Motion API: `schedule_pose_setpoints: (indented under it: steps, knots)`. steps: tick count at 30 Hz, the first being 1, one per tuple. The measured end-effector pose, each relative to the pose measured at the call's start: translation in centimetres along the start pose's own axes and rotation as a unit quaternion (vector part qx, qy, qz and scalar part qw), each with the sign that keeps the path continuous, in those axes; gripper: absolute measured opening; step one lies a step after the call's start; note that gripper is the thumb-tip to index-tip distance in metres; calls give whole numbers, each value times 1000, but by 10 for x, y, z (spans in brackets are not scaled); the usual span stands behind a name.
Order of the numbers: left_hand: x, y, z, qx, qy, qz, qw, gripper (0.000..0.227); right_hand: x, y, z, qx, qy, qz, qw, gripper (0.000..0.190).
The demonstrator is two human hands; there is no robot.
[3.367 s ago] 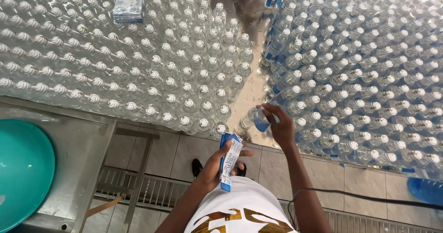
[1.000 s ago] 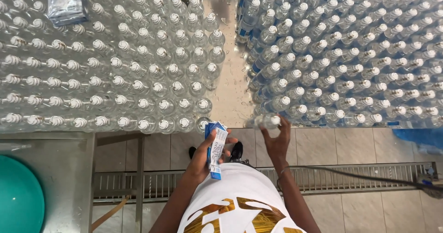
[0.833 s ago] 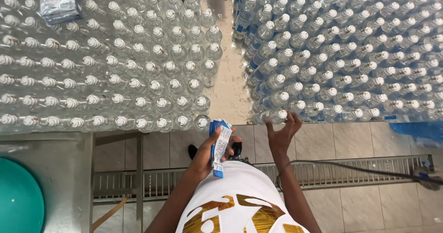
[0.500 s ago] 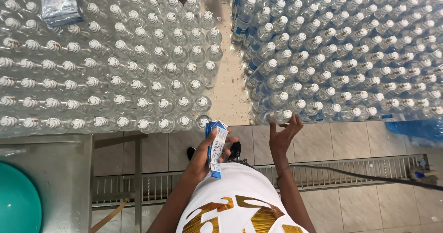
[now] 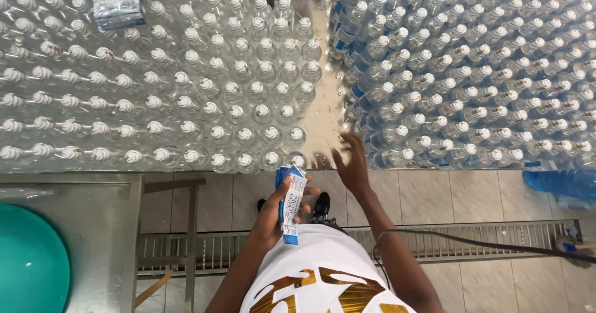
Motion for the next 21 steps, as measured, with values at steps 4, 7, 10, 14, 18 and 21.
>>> schedule_pose_setpoints:
  steps: [4,7,10,14,18,21]
  knots:
    - [-20,-11,5,-8,21,-33,999,84,92,-7,-79,105,77,-16,991,82]
    - [-45,-21,8,-23,-19,-20,999,74,128,-13,-119,18,129,-24,991,86]
    - [-60,-30,27,-47,-18,-43,998,70,132,3,-118,67,110,-65,990,70]
    - [-71,-38,37,-53,-32,-34,998,72,109,13,-95,23,51,-81,995,68]
    - [-65,-34,30,-16,-9,5,1000,70,72,3,-64,34,9,-123,992,62]
    - [-50,-22,19,-53,33,53,997,71,53,-8,-46,-7,55,-194,980,90]
Point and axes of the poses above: each hand's wrist, its own x-axis towards the middle knuckle, its own z-axis out of the back of the hand, y = z × x, the point moved 5 cm from there along x, towards the middle knuckle, and after that the axes turned 14 degrees about -x, right-handed, at the moved point
